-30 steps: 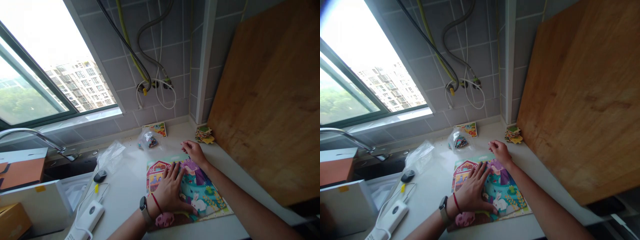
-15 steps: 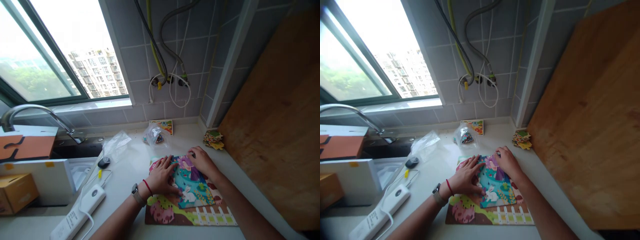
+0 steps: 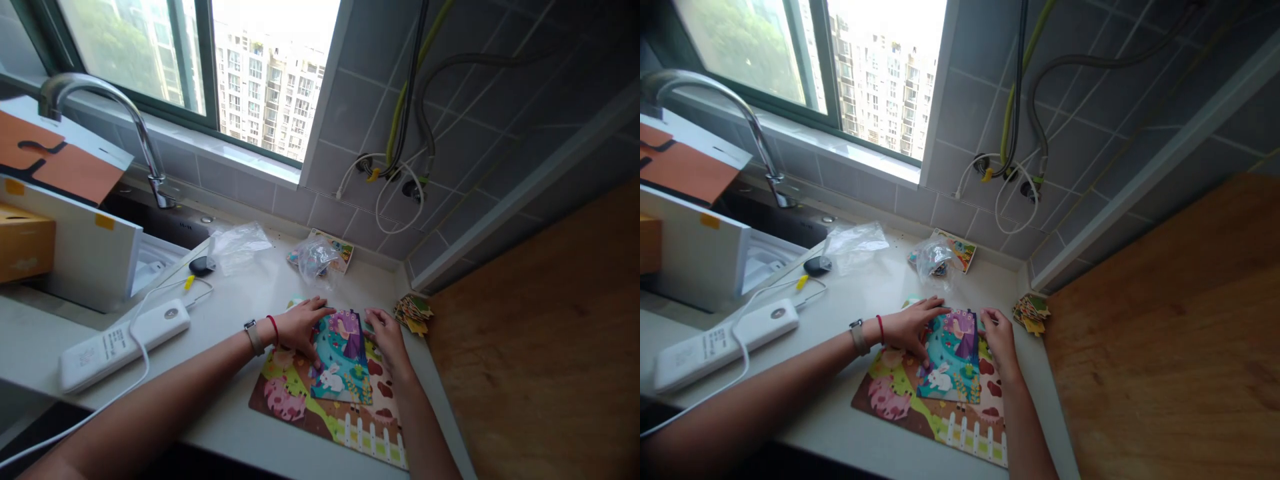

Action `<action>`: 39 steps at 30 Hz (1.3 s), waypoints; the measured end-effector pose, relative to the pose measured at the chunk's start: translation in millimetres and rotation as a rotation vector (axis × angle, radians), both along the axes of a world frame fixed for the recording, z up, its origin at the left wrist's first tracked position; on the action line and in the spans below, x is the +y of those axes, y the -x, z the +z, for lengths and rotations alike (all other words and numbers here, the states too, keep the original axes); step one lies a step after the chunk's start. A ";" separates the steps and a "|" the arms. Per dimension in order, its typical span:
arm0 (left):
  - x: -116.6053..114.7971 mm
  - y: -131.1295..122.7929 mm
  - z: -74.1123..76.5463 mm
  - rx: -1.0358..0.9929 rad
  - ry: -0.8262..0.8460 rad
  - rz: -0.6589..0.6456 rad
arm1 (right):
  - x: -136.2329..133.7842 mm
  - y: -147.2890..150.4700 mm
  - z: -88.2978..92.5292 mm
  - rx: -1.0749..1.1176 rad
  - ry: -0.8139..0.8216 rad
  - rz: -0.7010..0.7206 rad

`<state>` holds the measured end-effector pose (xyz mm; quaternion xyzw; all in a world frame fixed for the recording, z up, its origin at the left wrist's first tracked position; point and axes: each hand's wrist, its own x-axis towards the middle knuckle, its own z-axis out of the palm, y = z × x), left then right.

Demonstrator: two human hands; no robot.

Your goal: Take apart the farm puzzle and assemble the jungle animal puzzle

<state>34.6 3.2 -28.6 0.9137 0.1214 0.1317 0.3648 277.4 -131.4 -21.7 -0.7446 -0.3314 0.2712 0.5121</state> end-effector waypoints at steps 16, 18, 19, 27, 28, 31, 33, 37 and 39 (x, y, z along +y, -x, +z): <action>12.8 4.4 -2.8 -0.001 0.044 0.003 | -12.2 7.2 18.0 0.287 0.205 0.327; 12.2 4.8 0.4 0.010 0.022 -0.007 | -13.5 4.6 20.1 0.258 0.219 0.345; 12.0 5.1 2.1 0.017 0.008 -0.012 | -13.9 3.9 20.9 0.243 0.215 0.339; 14.1 4.9 5.2 -0.002 -0.027 -0.033 | -15.7 3.3 30.5 0.225 0.162 0.282; 14.9 4.7 4.8 -0.014 -0.018 -0.036 | -15.1 2.1 30.1 0.209 0.140 0.252; 17.1 4.4 3.7 -0.053 0.000 -0.055 | -10.4 -1.0 23.0 0.112 0.084 0.150; 18.1 4.1 2.9 -0.091 0.008 -0.064 | -5.9 -0.8 14.9 0.055 0.079 0.123; 18.9 2.1 0.2 -0.177 0.020 -0.034 | 0.2 2.6 -0.2 -0.126 0.072 0.111; 18.3 0.5 -0.9 -0.211 0.023 0.007 | 0.9 2.8 -5.0 -0.318 0.088 0.116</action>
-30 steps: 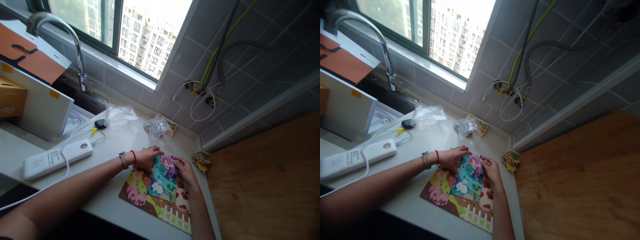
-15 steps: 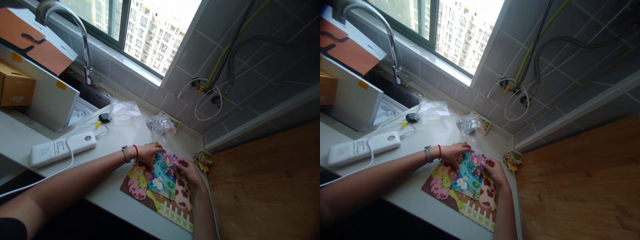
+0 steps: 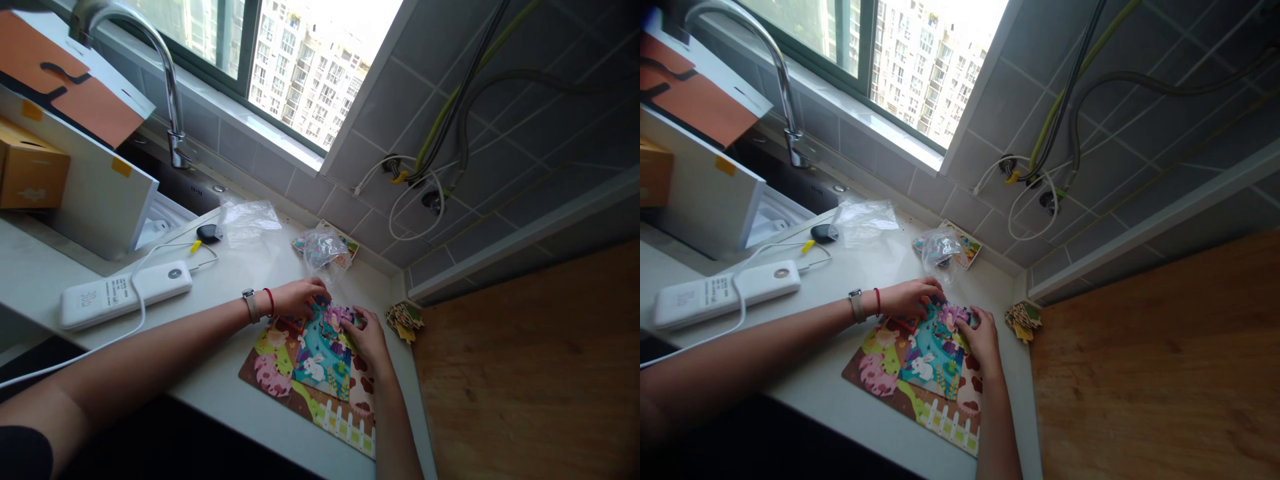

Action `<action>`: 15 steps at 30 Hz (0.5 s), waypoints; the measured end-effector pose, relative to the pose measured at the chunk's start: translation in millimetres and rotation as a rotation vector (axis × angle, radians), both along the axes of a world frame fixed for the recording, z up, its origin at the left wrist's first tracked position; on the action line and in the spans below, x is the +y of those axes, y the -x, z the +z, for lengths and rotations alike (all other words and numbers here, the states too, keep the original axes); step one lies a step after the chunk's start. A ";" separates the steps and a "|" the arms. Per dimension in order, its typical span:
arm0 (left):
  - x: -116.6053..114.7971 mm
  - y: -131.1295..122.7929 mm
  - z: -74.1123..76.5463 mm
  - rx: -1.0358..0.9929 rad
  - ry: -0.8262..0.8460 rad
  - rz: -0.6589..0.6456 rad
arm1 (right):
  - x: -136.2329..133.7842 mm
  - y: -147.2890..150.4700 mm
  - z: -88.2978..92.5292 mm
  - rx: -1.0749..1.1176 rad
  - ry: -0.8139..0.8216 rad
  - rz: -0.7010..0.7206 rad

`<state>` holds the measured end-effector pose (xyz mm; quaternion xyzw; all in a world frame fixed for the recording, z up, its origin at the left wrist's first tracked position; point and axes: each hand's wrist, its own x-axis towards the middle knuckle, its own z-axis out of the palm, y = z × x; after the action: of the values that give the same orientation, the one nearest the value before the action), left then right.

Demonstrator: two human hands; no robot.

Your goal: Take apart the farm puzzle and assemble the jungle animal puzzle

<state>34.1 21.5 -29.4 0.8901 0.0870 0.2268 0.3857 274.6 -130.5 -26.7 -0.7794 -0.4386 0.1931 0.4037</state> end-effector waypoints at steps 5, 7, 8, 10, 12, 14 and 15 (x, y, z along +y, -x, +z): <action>-4.9 -3.5 1.8 -0.085 -0.014 0.075 | -0.3 -4.9 -7.9 -0.160 0.043 0.072; -7.6 -3.9 4.4 -0.105 -0.014 0.110 | -0.2 -7.0 -10.6 -0.153 0.047 0.079; -8.9 -3.8 5.9 -0.111 -0.013 0.120 | -0.2 -7.7 -11.6 -0.145 0.049 0.080; -11.0 -3.6 8.8 -0.127 -0.011 0.116 | -0.3 -8.1 -12.8 -0.131 0.049 0.076; -12.5 -3.5 10.7 -0.140 -0.014 0.096 | -0.6 -7.3 -12.5 -0.123 0.048 0.064; -13.6 -3.9 11.0 -0.141 -0.015 0.092 | -1.2 -5.7 -11.6 -0.120 0.051 0.052; -14.1 -4.1 10.5 -0.136 -0.012 0.105 | -1.6 -4.8 -11.2 -0.119 0.052 0.045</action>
<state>38.2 7.4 -18.9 0.8692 0.1060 0.3072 0.3727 279.3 -132.1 -37.9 -0.7895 -0.4741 0.1671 0.3521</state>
